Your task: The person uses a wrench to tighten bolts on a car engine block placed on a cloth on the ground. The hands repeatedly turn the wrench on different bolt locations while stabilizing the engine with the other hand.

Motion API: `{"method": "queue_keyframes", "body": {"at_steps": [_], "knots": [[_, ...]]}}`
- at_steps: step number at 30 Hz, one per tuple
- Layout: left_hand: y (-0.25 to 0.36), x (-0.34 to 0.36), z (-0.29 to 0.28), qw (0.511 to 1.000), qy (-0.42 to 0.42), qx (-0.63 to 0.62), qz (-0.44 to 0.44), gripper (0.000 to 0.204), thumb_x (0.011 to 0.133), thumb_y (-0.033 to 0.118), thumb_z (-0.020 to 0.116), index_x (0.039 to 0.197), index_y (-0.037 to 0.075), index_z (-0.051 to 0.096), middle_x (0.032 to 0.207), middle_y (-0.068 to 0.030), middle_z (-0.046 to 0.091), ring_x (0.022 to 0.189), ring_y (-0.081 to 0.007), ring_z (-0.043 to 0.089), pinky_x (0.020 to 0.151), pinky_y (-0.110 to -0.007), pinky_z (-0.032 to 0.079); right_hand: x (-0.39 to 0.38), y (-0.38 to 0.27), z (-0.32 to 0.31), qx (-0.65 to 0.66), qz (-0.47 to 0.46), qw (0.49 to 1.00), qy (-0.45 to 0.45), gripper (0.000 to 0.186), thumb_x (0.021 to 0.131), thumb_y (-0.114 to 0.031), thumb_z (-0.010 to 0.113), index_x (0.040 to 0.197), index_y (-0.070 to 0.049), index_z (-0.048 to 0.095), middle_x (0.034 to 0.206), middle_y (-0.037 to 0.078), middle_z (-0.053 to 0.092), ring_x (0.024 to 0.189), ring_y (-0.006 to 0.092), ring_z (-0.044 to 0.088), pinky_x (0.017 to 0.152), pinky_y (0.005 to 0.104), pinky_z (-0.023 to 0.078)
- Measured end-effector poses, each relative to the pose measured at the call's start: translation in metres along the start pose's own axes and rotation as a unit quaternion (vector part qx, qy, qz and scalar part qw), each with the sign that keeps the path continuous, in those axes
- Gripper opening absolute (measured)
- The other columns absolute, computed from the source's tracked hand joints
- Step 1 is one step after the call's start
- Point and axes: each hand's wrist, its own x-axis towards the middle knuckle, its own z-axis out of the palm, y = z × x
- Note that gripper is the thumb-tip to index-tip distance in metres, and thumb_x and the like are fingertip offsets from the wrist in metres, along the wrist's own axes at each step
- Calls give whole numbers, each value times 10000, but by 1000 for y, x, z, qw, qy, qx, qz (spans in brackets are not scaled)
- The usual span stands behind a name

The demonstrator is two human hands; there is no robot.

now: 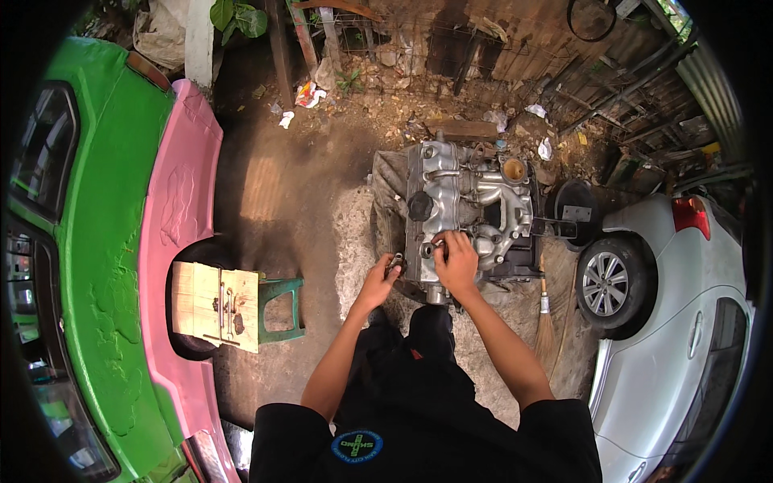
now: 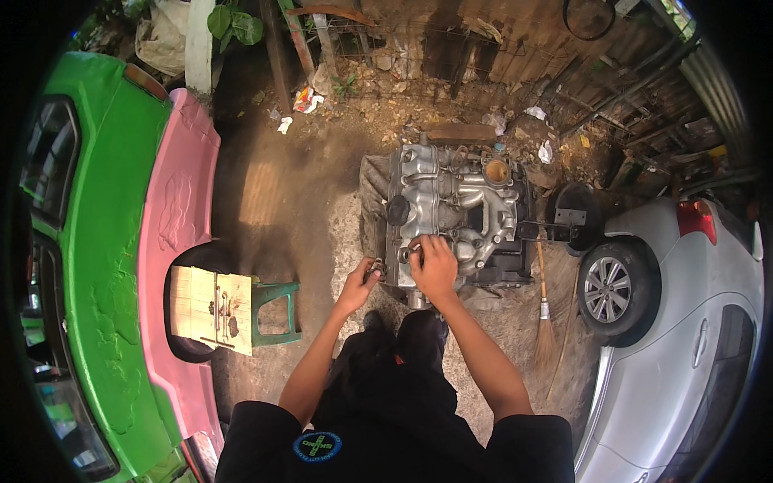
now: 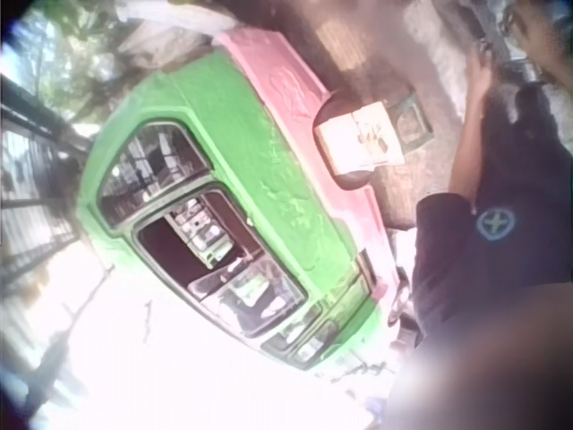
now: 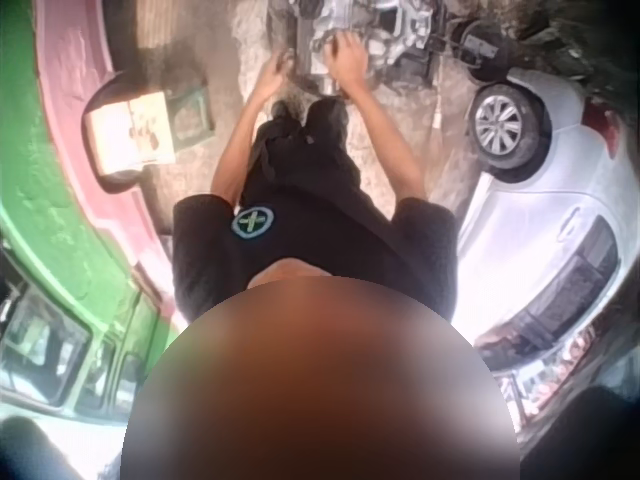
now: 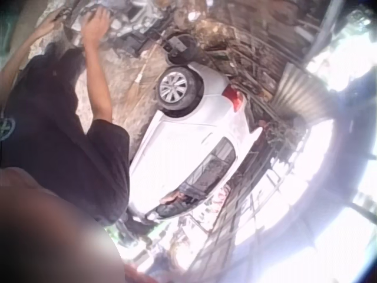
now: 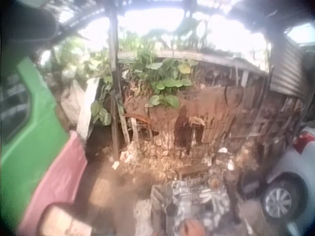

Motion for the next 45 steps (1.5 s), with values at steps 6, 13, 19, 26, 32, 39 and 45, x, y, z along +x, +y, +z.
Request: {"method": "queue_keyframes", "body": {"at_steps": [6,13,19,26,32,39,45], "knots": [[-15,11,-18,999,-47,-26,-7,33,1056,30,541,1081,20,560,786,-98,621,762,-182,600,756,-334,494,1,0,-1,3,8,1000,-10,94,847,-135,641,935,-106,656,872,93,586,867,318,605,746,452,506],[3,48,-35,971,-154,165,72,14,930,23,661,938,20,672,723,-95,638,807,-247,644,939,-401,462,1,-1,-1,-6,8,1000,-9,95,847,-129,635,935,-103,661,882,93,595,881,320,612,758,454,508],[14,69,-39,925,-222,251,178,122,891,143,712,945,35,691,894,-86,695,1023,-294,615,1017,-445,438,1,-1,-2,-5,16,1000,-20,98,848,-131,637,939,-101,661,900,96,603,896,324,615,768,454,510],[2,83,-38,904,-221,277,241,158,903,164,706,1003,45,679,1056,-110,659,1072,-339,589,1025,-489,463,1,-1,-2,-6,-4,1000,-3,97,855,-129,616,935,-88,653,892,106,592,872,327,607,754,449,499],[4,63,-34,917,-186,299,189,169,886,135,727,999,58,628,1052,-106,584,1121,-336,556,998,-472,469,2,-3,-2,-3,1,1000,-1,89,853,-122,608,922,-86,652,882,108,593,863,332,609,748,454,497],[8,58,-33,907,-140,321,235,157,865,93,730,983,56,633,1027,-102,584,1085,-323,556,929,-444,479,2,-3,-3,-9,-1,1000,-5,106,849,-149,629,942,-103,652,887,100,597,886,330,611,757,451,507],[-19,32,-10,976,-156,149,10,250,1045,280,583,921,63,590,710,-91,476,753,-280,561,747,-410,491,2,-2,-2,-4,16,1000,-18,98,840,-147,640,928,-107,655,871,88,596,868,317,611,745,443,507]]}}
